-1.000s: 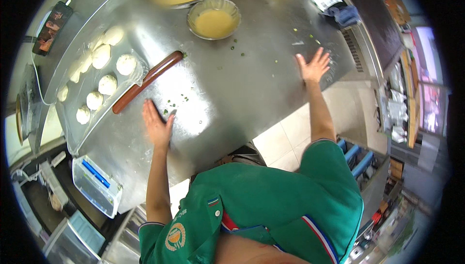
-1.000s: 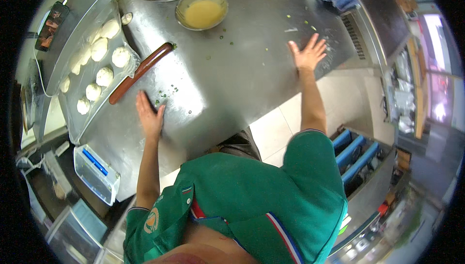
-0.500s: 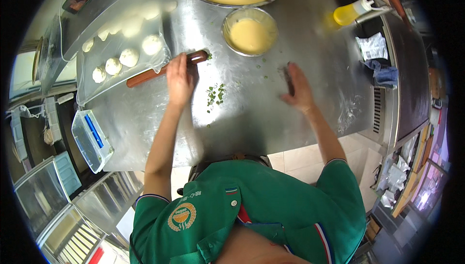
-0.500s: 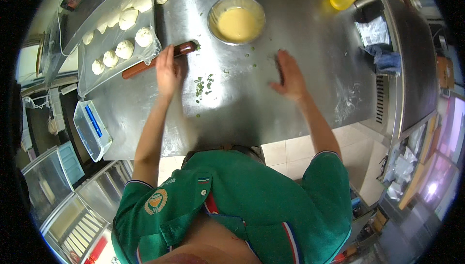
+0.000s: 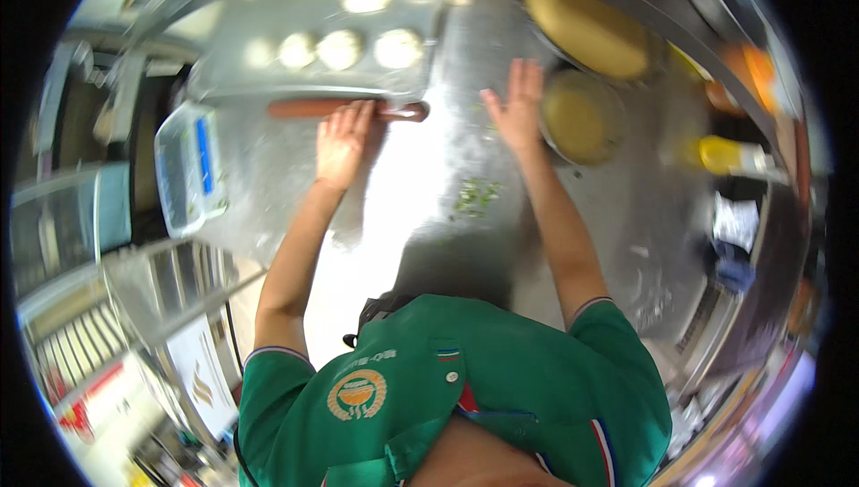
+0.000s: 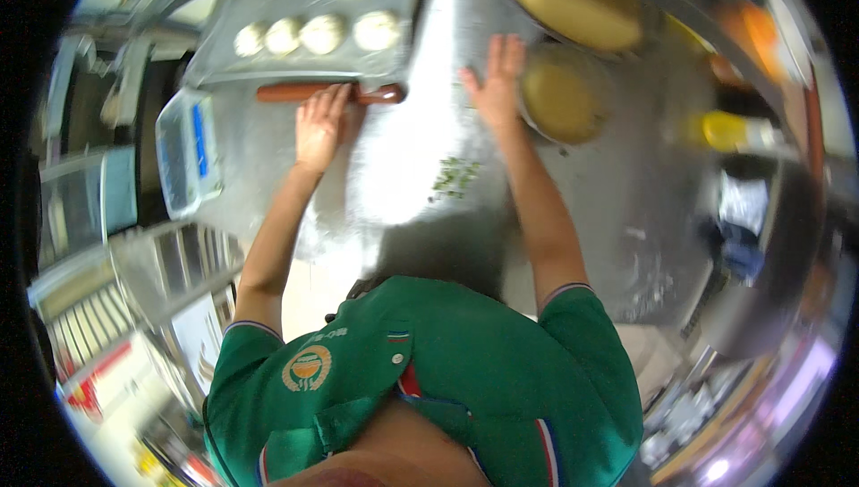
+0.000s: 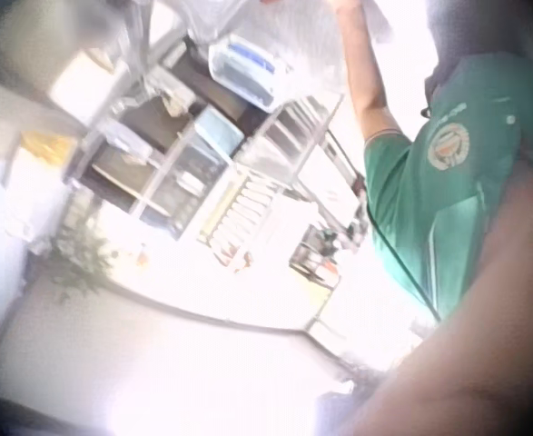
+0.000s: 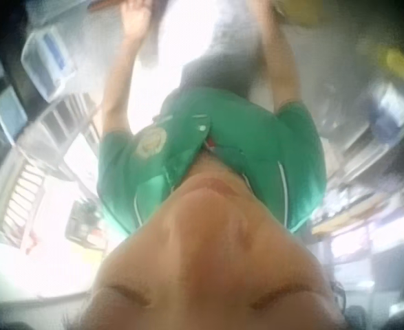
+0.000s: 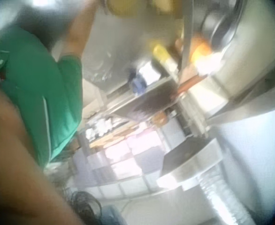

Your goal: The person rolls out dough into long strips, spreads a yellow paste, sprinkles chopped green onions, and rolls the dough into scorpion tail pastries. The finished pastries are placed on a tray and covered with plastic.

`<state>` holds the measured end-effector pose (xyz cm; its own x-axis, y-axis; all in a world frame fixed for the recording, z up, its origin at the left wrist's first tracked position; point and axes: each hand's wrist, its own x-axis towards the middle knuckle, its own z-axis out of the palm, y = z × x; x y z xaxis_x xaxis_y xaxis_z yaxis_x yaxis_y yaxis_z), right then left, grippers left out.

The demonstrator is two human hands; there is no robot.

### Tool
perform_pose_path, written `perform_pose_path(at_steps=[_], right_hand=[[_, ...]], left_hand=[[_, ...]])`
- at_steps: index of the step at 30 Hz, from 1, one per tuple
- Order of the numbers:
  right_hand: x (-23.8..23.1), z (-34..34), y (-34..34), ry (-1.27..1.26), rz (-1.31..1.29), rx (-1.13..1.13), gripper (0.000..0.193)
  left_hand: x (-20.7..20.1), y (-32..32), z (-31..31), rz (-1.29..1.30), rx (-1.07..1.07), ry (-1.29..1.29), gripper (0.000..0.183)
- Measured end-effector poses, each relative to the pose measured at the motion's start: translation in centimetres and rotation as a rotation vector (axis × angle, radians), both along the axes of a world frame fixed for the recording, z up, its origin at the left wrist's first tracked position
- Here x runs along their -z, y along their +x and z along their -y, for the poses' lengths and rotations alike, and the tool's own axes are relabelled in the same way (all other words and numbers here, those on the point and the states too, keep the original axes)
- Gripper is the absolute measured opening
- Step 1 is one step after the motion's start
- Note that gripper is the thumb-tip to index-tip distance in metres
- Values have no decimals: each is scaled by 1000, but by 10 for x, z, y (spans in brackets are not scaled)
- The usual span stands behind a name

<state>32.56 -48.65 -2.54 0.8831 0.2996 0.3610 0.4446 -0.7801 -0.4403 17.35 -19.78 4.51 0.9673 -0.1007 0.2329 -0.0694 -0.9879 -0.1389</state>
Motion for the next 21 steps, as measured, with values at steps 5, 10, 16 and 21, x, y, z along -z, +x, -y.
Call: perform_pose_path(at_steps=[5,10,16,21], right_hand=[[-9,-6,14,1,-8,-505,64],[-38,5,-80,2,-212,-791,69],[-65,15,-159,227,-231,-563,59],[-18,76,-185,340,-144,-18,43]], left_hand=[[-11,-103,-43,273,-339,-478,55],[5,-192,-172,930,-934,-826,55],[35,-261,-367,733,-1596,-1473,101],[69,-297,-445,506,-1453,-1950,45]])
